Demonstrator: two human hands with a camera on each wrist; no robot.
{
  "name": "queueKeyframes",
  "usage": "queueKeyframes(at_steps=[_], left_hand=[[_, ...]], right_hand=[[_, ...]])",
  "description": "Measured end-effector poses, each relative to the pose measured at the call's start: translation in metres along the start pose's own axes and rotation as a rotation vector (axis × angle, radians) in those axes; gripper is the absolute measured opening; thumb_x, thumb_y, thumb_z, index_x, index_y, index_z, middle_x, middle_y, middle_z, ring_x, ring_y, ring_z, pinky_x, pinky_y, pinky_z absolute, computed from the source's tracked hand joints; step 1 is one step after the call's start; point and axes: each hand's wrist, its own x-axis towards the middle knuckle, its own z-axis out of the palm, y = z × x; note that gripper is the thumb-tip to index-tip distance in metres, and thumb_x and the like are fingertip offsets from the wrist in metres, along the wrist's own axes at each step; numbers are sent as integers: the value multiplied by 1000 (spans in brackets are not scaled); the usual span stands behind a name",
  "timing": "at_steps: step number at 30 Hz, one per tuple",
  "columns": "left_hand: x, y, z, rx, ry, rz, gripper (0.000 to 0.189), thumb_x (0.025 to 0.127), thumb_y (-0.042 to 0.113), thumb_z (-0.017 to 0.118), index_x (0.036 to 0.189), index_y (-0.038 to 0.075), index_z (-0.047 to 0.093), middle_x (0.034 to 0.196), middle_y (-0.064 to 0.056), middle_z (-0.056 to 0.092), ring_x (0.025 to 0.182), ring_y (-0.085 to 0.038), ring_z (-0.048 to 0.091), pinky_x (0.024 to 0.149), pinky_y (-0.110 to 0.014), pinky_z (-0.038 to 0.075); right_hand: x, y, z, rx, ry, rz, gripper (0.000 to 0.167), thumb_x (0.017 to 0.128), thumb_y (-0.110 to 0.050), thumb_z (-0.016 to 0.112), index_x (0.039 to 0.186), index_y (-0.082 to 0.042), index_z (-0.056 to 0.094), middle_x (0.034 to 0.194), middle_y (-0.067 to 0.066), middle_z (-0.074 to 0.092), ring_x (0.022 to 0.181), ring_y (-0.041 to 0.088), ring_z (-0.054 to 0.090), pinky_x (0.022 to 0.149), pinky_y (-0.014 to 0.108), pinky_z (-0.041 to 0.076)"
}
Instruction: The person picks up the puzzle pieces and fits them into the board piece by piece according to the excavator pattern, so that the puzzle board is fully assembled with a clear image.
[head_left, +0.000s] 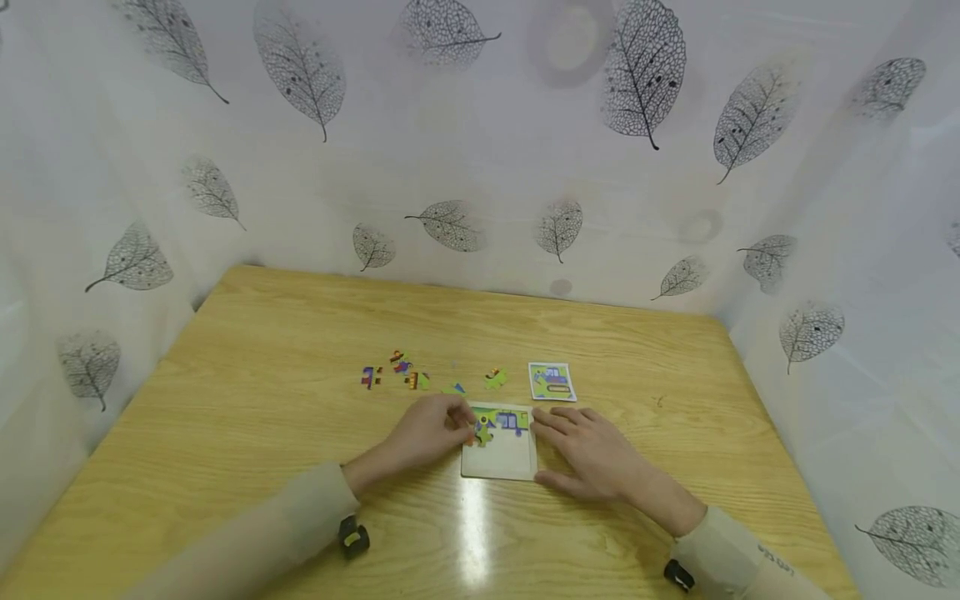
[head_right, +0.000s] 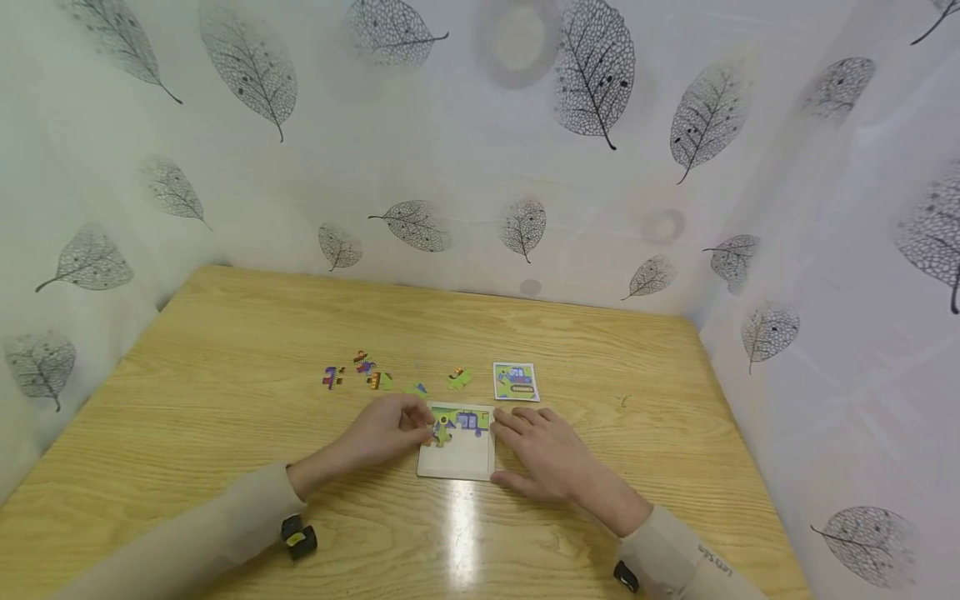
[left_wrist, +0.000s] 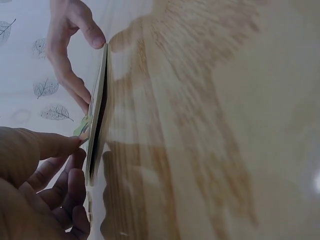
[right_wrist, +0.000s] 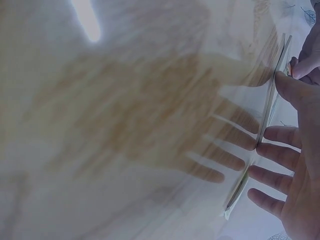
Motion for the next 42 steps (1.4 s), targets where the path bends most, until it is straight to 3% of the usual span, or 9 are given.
queueKeyframes(at_steps=[15,34,42], left_hand=[[2,5,2,110,7,2,7,90,13,80,96,11,76,83,3,72,74,-6,61,69,-20,53],[6,3,6,166,12,34,5,89,14,81,92,13,77,80,5,70,71,-7,58,65,-20,49],[6,3,5,169,14,19,5,89,14,81,92,13,77,80,5,70,72,-7,58,66,-21,49]], right_hand=[[0,1,1,7,-8,2,71,99,-64,59,149,-13,59,156,8,59,138,31,61,110,51,53],[-1,1,2,11,3,2,69,99,-63,60,147,-13,61,155,7,60,137,31,61,109,51,54],[-1,1,2,15,3,5,70,99,-62,61,148,-13,60,155,8,60,138,31,61,109,51,53]])
